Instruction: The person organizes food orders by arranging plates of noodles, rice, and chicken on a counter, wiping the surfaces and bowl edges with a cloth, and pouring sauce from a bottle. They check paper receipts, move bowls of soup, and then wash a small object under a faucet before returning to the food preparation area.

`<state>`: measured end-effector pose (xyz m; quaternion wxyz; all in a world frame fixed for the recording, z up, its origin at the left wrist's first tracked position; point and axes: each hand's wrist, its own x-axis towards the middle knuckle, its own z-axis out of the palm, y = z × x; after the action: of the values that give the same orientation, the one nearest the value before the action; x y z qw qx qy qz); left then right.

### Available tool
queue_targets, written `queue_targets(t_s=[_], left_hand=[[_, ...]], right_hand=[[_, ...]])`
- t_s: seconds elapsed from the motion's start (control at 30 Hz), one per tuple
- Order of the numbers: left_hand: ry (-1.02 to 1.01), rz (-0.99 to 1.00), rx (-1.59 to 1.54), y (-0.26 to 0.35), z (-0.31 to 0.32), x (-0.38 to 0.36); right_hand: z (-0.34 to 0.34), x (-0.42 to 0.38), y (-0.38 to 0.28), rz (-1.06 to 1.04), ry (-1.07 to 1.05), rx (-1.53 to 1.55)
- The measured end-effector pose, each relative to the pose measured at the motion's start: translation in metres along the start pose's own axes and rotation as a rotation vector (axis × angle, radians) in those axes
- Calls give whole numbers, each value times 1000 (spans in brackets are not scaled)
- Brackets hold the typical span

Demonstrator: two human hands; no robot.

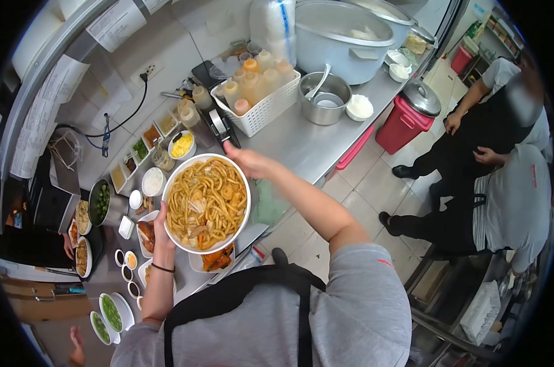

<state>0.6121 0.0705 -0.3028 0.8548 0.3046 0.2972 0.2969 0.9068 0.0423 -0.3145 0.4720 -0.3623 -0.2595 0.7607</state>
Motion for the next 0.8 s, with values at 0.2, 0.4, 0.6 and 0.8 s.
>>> queue_targets(t_s=[0.2,0.4,0.6,0.8], left_hand=[[56,163,-47,-7,-3,-19],[54,201,15,7,20,-26],[-33,156,-14,12,41,-21],[-32,172,-37,14,40,-12]], right_hand=[[-70,-21,98,-457,528,-1714],[-46,-37,6,-454,319,-259],[16,-15,-59,-562,302,-635],[29,-27,-76,-681,150,-1518]])
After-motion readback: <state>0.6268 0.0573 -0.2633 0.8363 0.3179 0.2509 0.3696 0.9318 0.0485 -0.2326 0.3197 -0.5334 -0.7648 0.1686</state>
